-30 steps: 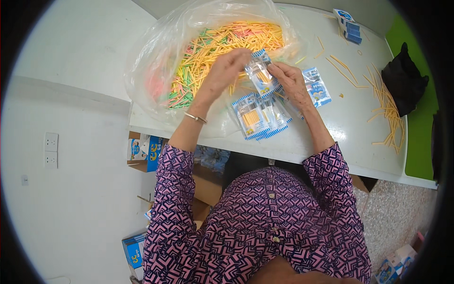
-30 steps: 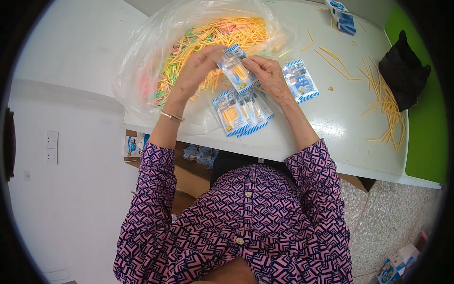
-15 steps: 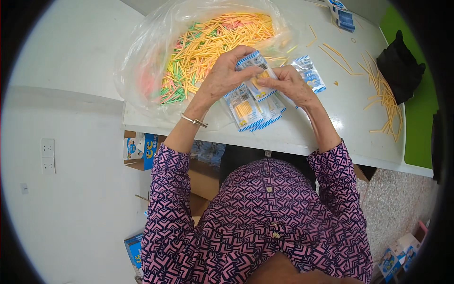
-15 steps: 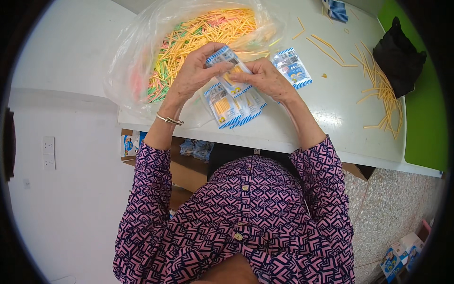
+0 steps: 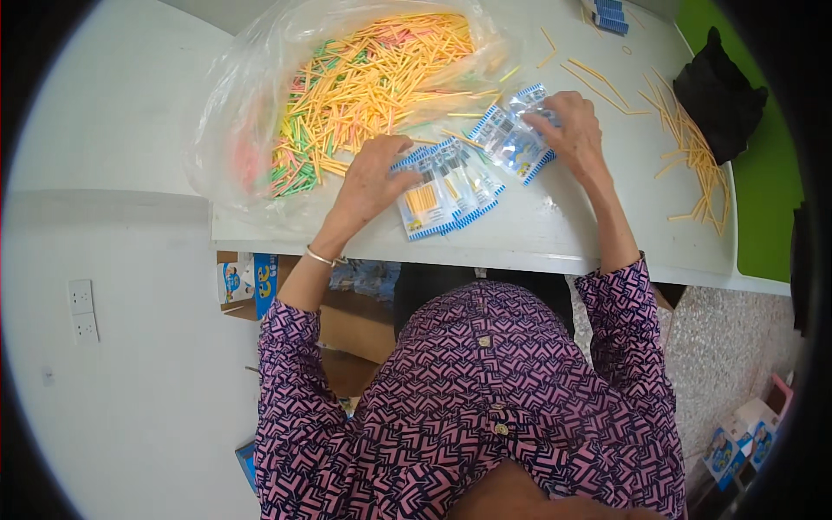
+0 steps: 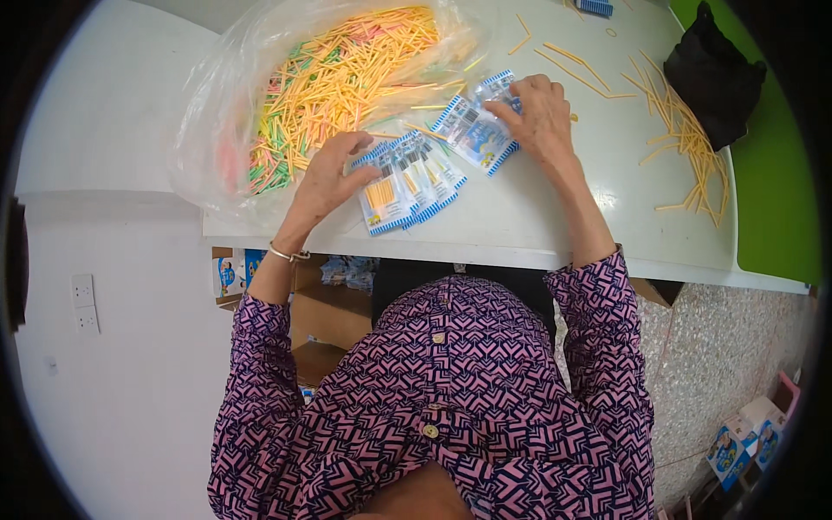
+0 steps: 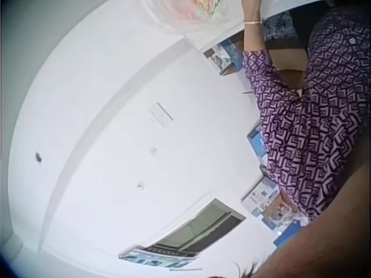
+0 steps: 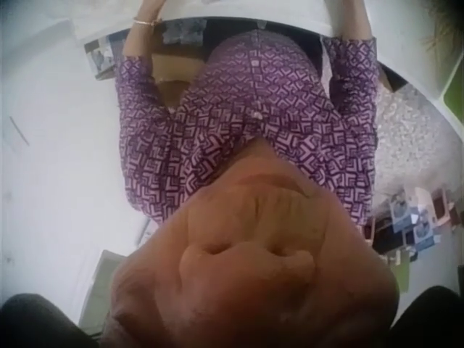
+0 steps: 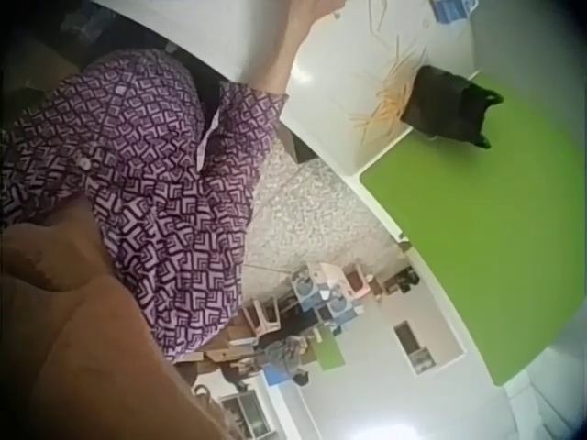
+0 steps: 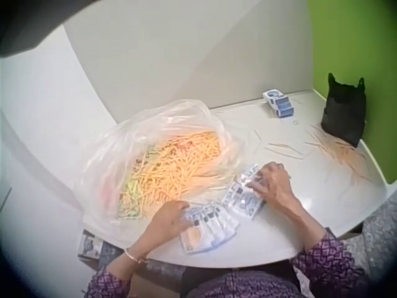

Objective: Packing colorful plastic sticks into individual plastic sleeves at a workstation.

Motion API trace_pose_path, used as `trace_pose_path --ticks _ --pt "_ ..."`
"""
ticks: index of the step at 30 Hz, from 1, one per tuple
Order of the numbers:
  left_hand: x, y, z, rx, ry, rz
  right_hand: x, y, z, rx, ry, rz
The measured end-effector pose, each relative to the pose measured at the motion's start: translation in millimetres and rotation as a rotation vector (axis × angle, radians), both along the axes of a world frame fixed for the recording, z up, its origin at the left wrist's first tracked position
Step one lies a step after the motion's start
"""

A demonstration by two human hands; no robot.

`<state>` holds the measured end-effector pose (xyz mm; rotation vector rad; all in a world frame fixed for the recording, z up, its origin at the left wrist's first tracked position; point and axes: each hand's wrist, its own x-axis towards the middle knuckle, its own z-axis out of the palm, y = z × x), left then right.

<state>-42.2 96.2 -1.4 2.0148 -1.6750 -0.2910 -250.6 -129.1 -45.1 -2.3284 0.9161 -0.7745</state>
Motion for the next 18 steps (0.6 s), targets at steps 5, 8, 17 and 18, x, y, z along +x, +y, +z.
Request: trace_pose_path --ticks 5,8,17,18 --pt "-11 -12 11 -0.079 -0.093 -0.012 9 22 -6 -0.186 0.221 0.011" --pt "-13 -23 11 -0.083 -0.089 -0.032 11 21 -19 -0.233 0.171 0.017" --pt "-15 -77 12 -0.304 0.09 -0.011 9 17 28 0.15 -0.303 0.275" --pt "-17 -84 14 -0.303 0.159 -0.069 8 20 37 0.145 -0.304 0.28"
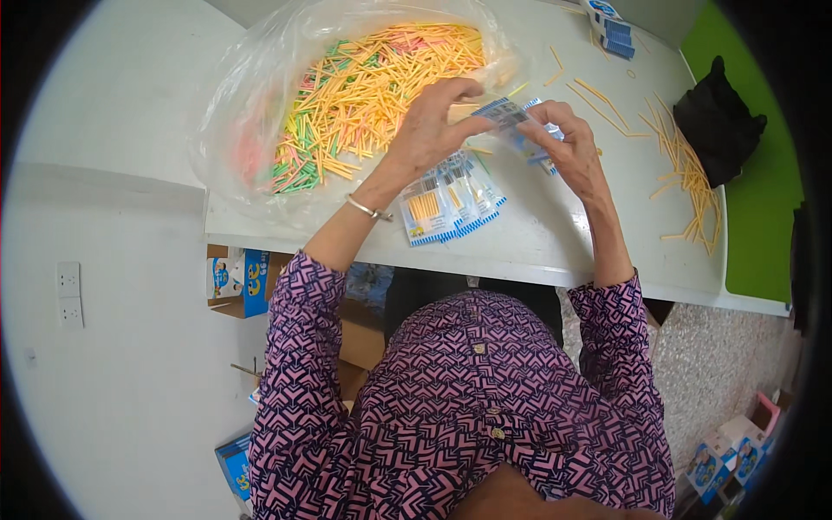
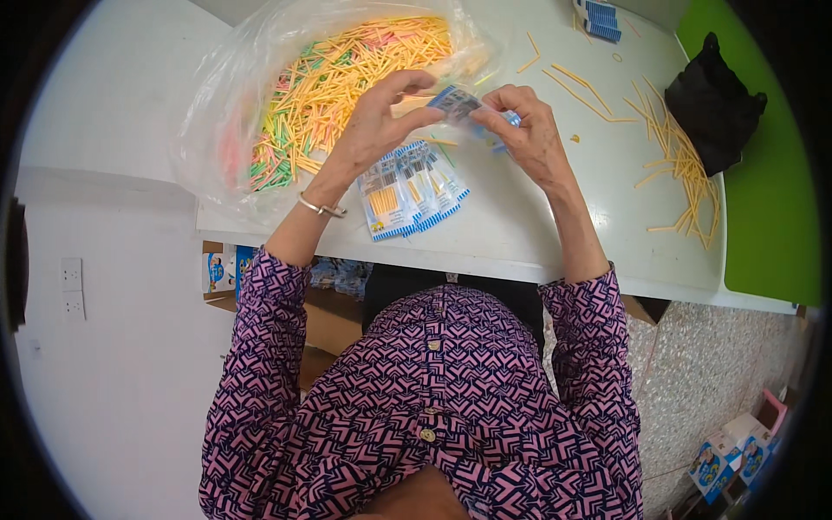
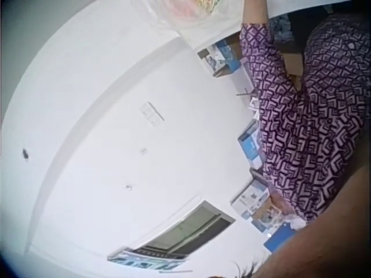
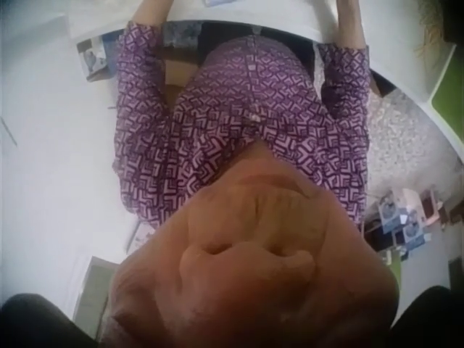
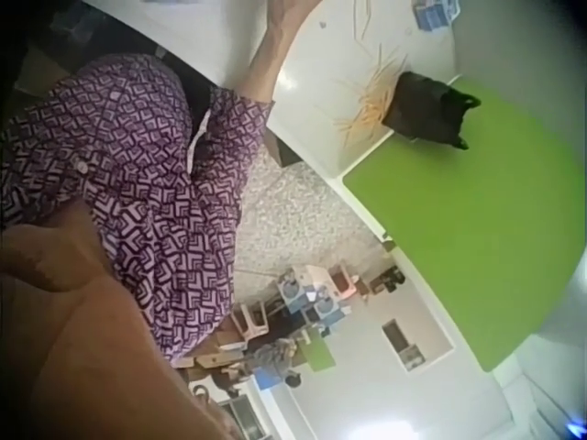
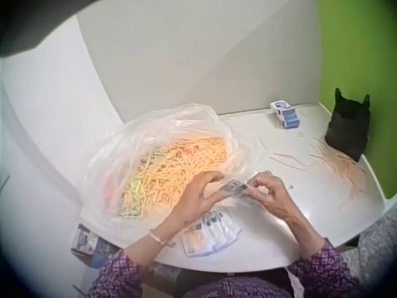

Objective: Packing colorful plastic sticks into individual plastic sleeves at a workstation.

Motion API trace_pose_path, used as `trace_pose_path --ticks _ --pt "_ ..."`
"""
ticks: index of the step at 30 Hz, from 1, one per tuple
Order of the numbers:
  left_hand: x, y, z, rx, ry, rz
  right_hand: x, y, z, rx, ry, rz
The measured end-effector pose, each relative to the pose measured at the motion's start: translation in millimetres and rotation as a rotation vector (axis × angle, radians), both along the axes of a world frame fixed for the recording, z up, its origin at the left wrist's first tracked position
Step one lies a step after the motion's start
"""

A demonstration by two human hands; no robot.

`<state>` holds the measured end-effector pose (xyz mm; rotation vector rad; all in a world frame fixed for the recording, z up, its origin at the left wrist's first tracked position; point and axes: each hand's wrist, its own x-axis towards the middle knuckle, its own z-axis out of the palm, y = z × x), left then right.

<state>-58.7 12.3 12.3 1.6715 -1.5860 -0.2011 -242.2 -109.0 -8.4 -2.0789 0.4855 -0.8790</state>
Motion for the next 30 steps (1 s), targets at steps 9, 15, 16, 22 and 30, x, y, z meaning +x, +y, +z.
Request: trace_pose_path --ticks 9,15,16,22,30 --pt "3 -3 -4 0.267 0.296 -0.043 9 -7 10 0.455 0.097 0.065" --pt "5 -12 2 -0.148 0.066 0.047 12 -5 6 0.308 -0.018 0.104" --pt "1 -12 7 -0.15 0.064 0.051 14 -3 5 0.326 -0.013 0.122" --pt "-14 1 3 -0.003 0.04 0.066 15 8 4 0.345 0.062 0.161" --pt "4 12 0 0.055 0.008 0.023 21 11 0 0.271 0.151 0.232"
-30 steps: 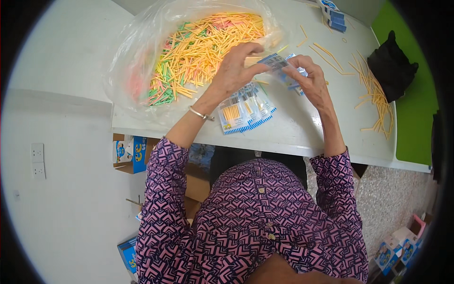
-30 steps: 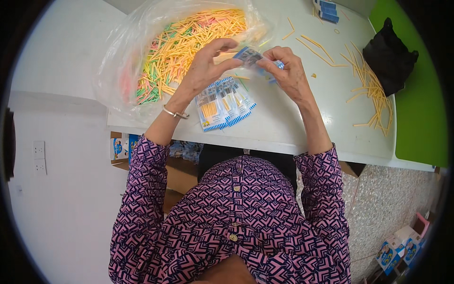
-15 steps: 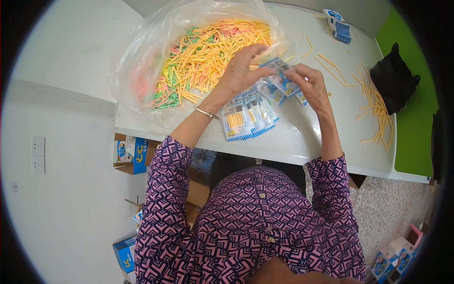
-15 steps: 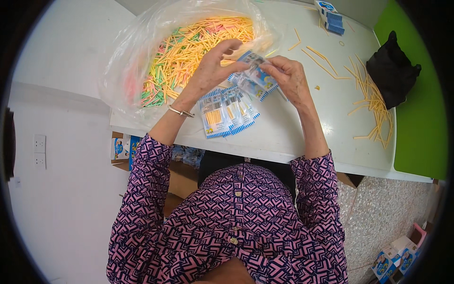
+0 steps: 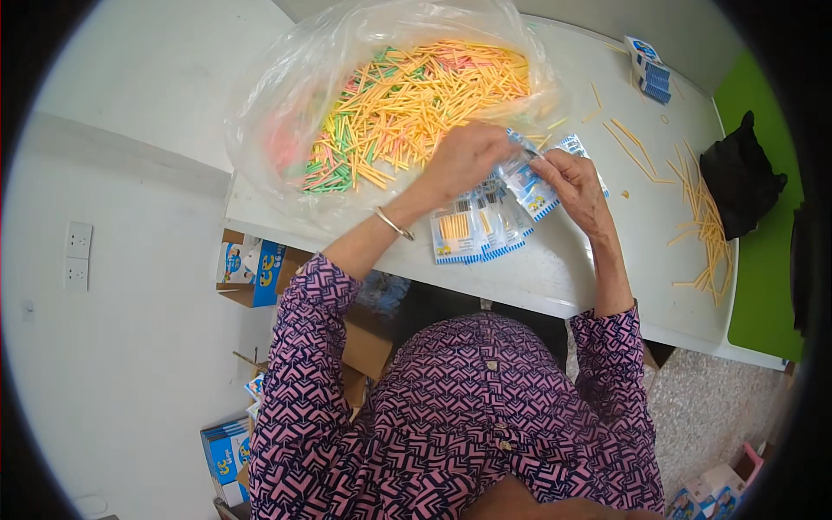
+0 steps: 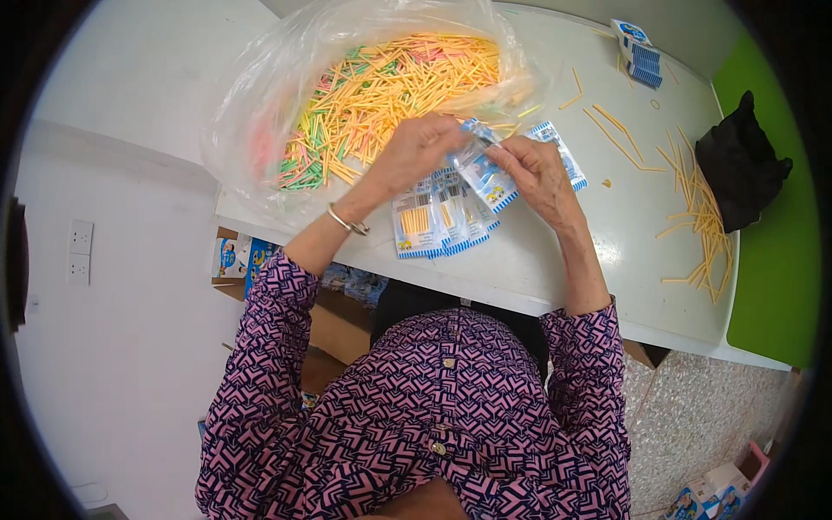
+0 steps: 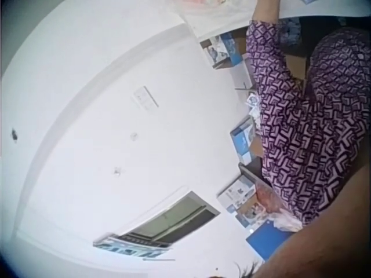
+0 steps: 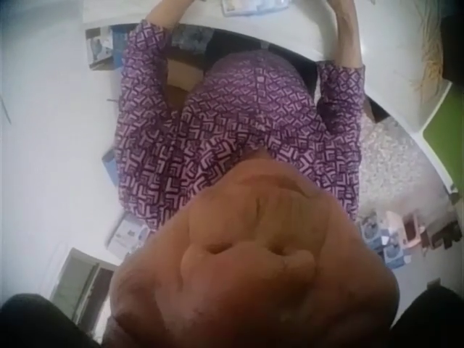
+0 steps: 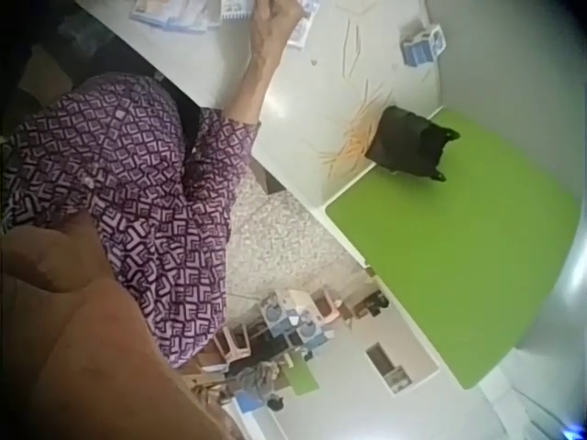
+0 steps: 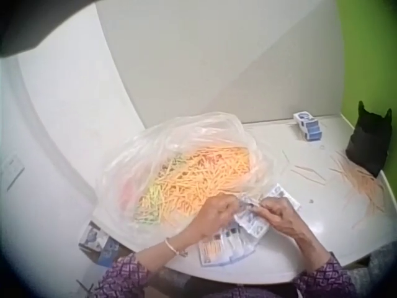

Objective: Packing colorful plastic sticks into individual plastic sleeves at a workstation.

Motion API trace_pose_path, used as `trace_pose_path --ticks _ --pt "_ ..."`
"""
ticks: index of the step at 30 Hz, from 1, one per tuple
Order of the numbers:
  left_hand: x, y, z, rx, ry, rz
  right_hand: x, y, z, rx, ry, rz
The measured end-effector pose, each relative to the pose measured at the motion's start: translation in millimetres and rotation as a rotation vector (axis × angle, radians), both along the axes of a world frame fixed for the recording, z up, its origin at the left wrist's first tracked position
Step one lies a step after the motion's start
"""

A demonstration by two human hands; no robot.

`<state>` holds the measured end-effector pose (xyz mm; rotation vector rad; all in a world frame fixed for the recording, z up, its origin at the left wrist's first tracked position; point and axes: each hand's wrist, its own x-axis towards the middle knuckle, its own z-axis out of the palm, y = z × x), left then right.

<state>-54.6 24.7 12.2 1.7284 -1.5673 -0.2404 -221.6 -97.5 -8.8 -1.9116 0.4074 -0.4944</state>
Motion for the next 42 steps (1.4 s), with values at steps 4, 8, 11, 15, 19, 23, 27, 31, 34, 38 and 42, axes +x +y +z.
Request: trace_pose_path --ticks 4,8,11,15,19,23,27,31,34,38,42 --pt "78 13 -5 -0.048 -0.5 0.201 -7 -7 0 0.037 -0.1 -0.06" --pt "115 35 -22 0.087 -0.716 0.227 -5 -11 1 0.078 -0.106 -0.127" --pt "108 23 -27 0.276 -0.803 0.281 -4 -10 0 0.073 -0.111 -0.16" --pt "106 9 -46 0.296 -0.888 0.393 -5 -9 -1 0.106 -0.132 -0.18" --pt "112 7 -67 0.205 -0.883 0.479 -4 -9 0 0.084 -0.148 -0.166" --pt "115 10 -81 0.123 -0.83 0.48 -5 -11 -4 0.114 -0.145 -0.163" --pt "118 12 -74 0.087 -0.676 0.538 1 -10 -6 0.165 -0.164 -0.15" --pt "106 4 -33 0.275 -0.556 0.531 4 -12 -7 0.148 -0.142 -0.172" --pt "119 7 -18 0.02 -0.411 0.381 12 -5 1 0.223 -0.158 -0.167" --pt "109 -2 8 0.014 0.339 0.375 27 -2 4 0.368 -0.201 -0.165" --pt "104 -4 7 -0.182 1.123 0.25 75 30 14 0.935 -0.474 -0.179"
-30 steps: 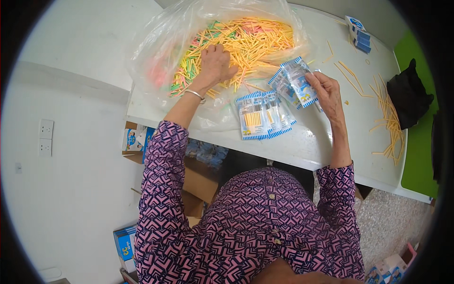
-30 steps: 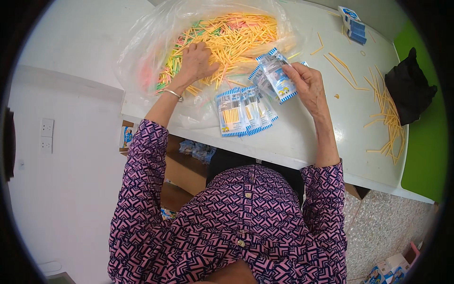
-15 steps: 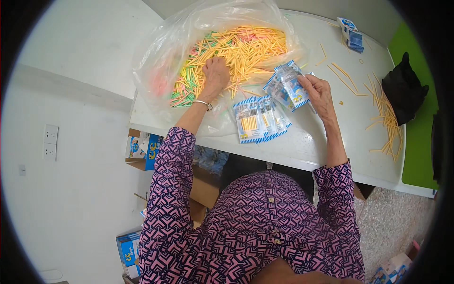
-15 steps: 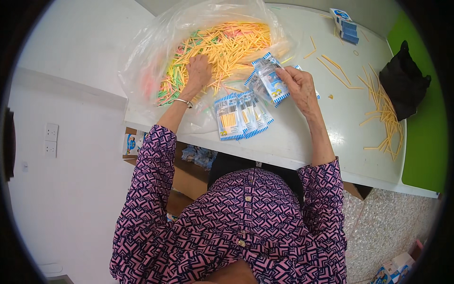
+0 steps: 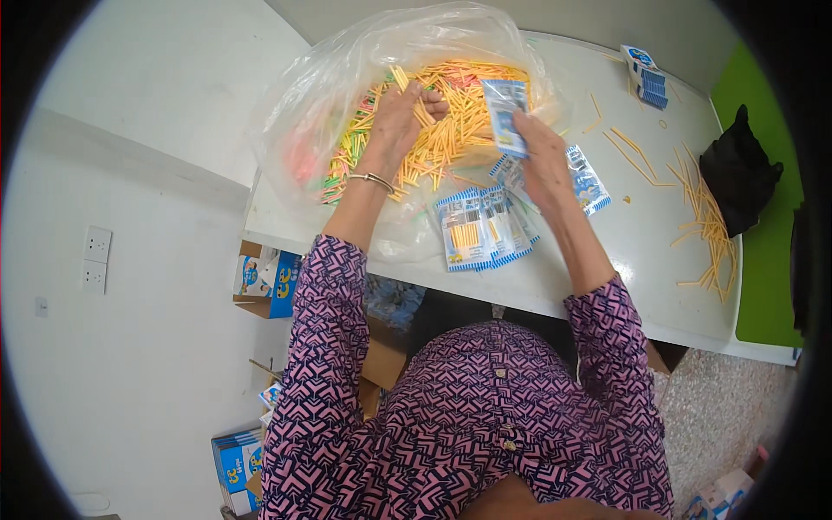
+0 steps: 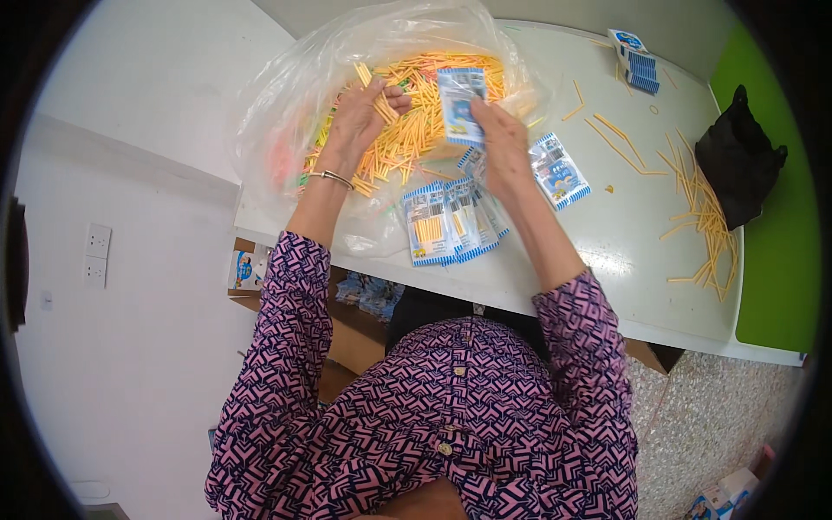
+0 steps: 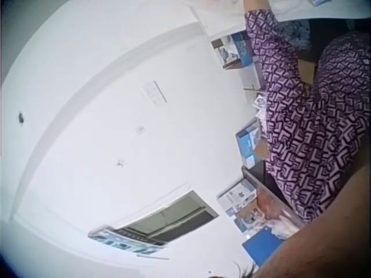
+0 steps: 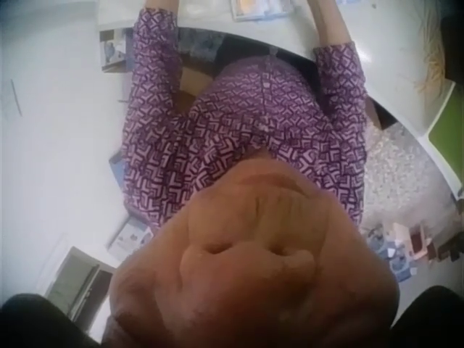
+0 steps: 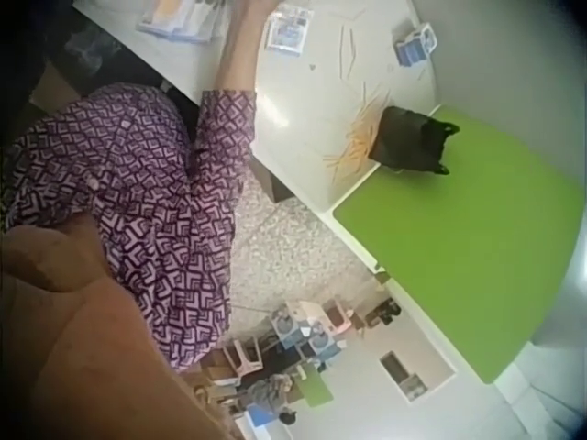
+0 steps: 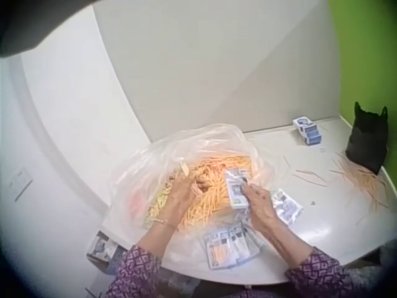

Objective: Packing colorful plastic sticks into individual plastic sleeves at a workstation.

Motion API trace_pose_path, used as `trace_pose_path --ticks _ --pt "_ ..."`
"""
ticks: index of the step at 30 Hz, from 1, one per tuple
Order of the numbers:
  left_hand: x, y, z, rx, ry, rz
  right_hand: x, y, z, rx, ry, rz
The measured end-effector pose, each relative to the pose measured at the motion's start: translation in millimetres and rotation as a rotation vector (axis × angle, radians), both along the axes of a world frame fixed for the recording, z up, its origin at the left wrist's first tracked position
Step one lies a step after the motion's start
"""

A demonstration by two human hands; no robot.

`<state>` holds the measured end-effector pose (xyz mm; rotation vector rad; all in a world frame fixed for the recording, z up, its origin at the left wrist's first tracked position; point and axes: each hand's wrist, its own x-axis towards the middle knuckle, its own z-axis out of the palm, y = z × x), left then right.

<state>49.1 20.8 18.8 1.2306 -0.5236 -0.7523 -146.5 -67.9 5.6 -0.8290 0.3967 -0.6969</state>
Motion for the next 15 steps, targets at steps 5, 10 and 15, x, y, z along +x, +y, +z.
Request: trace_pose_path --ticks 5,10,15 --pt "-54 -24 -4 -0.256 0.354 -0.038 66 0 -31 0.501 -0.228 -0.051" --pt "-82 -22 -16 -0.316 0.169 0.162 78 13 -33 0.756 -0.371 -0.053" --pt "-87 -28 -21 -0.29 0.036 0.24 79 12 -28 0.699 -0.352 -0.096"
